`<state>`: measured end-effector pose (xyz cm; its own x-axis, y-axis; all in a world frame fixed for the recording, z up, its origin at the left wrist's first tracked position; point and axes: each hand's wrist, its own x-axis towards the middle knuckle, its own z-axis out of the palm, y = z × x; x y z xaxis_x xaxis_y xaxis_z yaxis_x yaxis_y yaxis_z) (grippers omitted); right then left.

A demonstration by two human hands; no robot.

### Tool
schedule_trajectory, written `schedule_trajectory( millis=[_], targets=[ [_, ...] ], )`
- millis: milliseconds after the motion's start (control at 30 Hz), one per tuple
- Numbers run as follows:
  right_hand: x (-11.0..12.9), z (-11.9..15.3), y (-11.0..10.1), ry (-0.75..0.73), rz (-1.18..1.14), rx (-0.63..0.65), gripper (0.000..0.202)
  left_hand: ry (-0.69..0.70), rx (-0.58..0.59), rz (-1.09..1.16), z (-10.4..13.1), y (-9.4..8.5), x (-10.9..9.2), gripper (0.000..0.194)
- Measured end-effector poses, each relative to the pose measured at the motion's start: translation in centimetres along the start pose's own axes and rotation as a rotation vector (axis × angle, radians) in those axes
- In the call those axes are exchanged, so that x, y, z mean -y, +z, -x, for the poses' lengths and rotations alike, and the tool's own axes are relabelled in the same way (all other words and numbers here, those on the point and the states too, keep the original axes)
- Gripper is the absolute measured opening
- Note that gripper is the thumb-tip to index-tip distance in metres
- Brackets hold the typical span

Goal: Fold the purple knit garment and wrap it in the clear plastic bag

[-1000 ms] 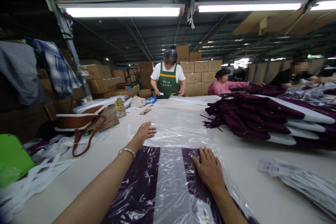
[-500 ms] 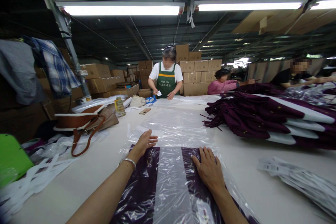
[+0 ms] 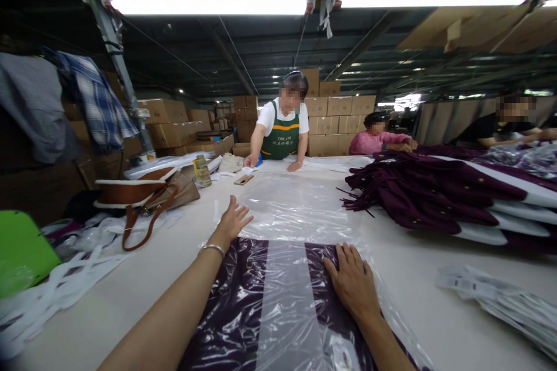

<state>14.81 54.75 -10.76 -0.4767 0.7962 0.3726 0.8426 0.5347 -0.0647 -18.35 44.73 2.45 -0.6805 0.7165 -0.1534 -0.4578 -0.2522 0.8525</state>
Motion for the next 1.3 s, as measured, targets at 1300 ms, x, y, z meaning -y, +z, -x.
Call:
schedule_trajectory(
  millis=[1300],
  targets=[
    [3.9, 21.9, -22.9, 0.255, -1.719, 0.542, 0.044, 0.062, 0.696, -0.853, 36.7, 0.9, 8.3, 0.068]
  ],
)
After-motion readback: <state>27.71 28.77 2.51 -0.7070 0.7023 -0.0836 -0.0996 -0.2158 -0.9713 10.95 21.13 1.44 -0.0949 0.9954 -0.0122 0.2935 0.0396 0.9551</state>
